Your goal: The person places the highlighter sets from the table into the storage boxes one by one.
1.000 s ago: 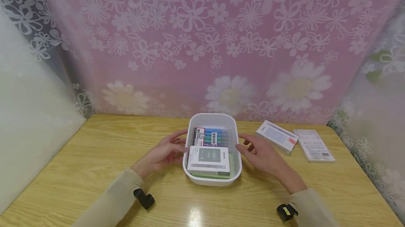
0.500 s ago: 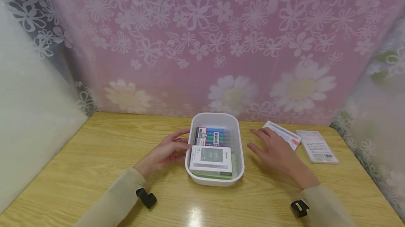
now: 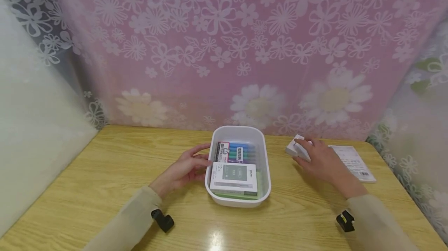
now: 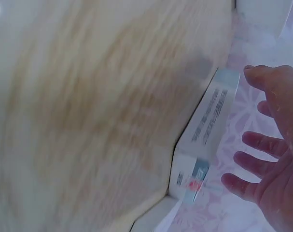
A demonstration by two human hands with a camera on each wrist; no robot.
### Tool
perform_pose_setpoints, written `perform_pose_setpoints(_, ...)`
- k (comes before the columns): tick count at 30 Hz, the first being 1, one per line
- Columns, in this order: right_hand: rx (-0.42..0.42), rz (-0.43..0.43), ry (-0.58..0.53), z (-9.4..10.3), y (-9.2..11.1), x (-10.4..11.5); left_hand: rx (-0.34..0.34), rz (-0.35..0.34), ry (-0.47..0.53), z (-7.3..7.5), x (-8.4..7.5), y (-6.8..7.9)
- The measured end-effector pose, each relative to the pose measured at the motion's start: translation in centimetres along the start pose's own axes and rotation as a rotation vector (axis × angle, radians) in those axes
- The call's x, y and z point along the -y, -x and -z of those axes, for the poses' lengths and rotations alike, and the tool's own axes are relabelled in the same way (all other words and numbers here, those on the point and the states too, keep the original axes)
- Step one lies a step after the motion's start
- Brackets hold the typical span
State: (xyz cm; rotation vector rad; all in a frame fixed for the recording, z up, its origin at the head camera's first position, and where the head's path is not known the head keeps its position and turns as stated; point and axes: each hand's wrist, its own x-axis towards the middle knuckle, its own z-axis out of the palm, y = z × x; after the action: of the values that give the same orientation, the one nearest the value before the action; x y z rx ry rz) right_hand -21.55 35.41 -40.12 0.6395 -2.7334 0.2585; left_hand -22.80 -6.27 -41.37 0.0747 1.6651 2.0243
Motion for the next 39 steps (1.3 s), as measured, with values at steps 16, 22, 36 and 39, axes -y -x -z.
perform_pose_setpoints(16,0.165,-0.096,0.043,0.3,0.1,-2.5,-0.006,0.014,0.025,0.2,0.0,-0.1)
perform_pose_setpoints(22,0.239,-0.113,0.049,0.4,0.0,-2.7,0.006,0.013,0.031,0.3,0.0,-0.1)
perform_pose_setpoints(36,0.225,-0.145,0.088,-0.6,-0.1,-3.4,0.015,0.011,0.038,0.3,0.0,-0.2)
perform_pose_setpoints(39,0.22,-0.145,0.074,-0.6,0.0,-3.6,0.017,0.012,0.035,0.3,0.1,-0.2)
